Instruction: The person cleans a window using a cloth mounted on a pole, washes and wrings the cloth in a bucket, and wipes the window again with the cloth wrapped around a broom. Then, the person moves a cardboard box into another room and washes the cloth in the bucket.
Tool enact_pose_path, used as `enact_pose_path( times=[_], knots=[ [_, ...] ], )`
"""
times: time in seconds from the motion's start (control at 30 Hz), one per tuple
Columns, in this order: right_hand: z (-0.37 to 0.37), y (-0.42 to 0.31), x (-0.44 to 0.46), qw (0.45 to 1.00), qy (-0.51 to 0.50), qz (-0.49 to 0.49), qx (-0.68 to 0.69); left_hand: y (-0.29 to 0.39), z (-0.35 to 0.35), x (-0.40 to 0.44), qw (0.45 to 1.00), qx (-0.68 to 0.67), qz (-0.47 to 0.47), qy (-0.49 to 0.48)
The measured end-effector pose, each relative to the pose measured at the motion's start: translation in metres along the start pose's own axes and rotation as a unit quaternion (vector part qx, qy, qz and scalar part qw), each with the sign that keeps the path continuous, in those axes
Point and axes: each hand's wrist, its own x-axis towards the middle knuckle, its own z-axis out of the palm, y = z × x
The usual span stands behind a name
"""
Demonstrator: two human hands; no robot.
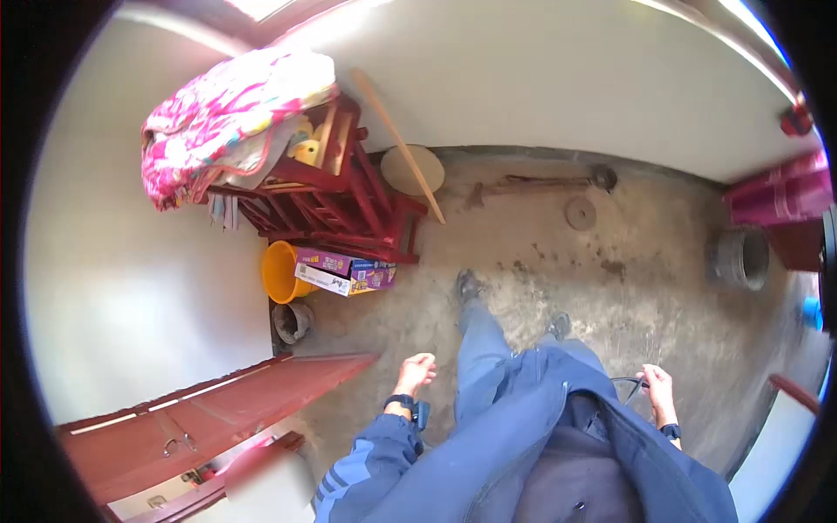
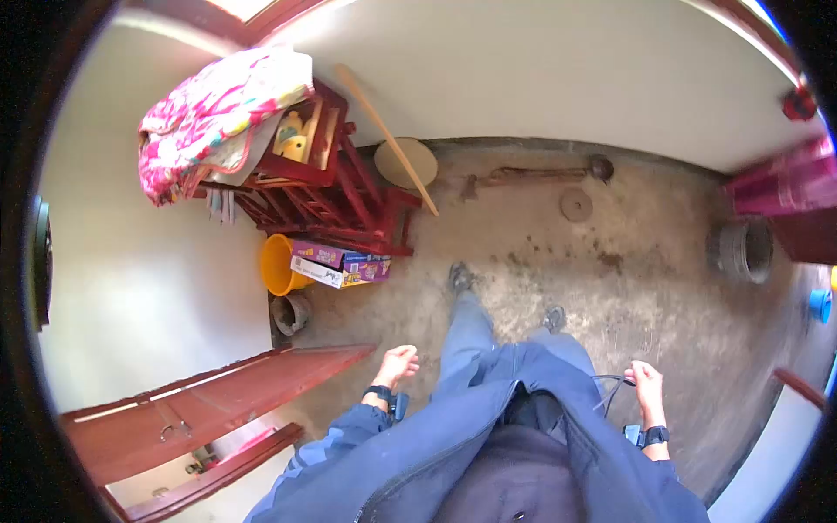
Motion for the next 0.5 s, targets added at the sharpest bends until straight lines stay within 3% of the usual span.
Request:
enact_pose_path(
  times=[0.13,0.23,0.27,0.3,0.37,0.4,0.5],
  knots=[
    [-0.047,0.049,-0.015,0.995,0.048,0.065,0.05,0.032,0.061,-0.028,0.978,0.189,0.029,-0.086],
    [-0.033,0.057,-0.041,0.989,0.071,0.056,0.115,0.071,0.08,-0.023,0.961,0.227,0.084,-0.134],
    [-0.028,0.069,-0.044,0.985,0.048,0.024,0.163,0.079,0.083,-0.005,0.94,0.284,0.106,-0.158],
    [-0.024,0.077,-0.049,0.975,0.022,-0.001,0.221,0.1,0.088,0.0,0.896,0.379,0.186,-0.14],
    [-0.011,0.068,-0.058,0.967,0.025,0.02,0.251,0.141,0.099,0.019,0.906,0.366,0.162,-0.14],
    [-0.004,0.074,-0.056,0.959,0.043,0.039,0.278,0.149,0.1,0.046,0.939,0.28,0.136,-0.147],
    [0.002,0.073,-0.052,0.956,0.111,0.066,0.263,0.205,0.128,0.089,0.94,0.283,0.117,-0.151]
  ],
)
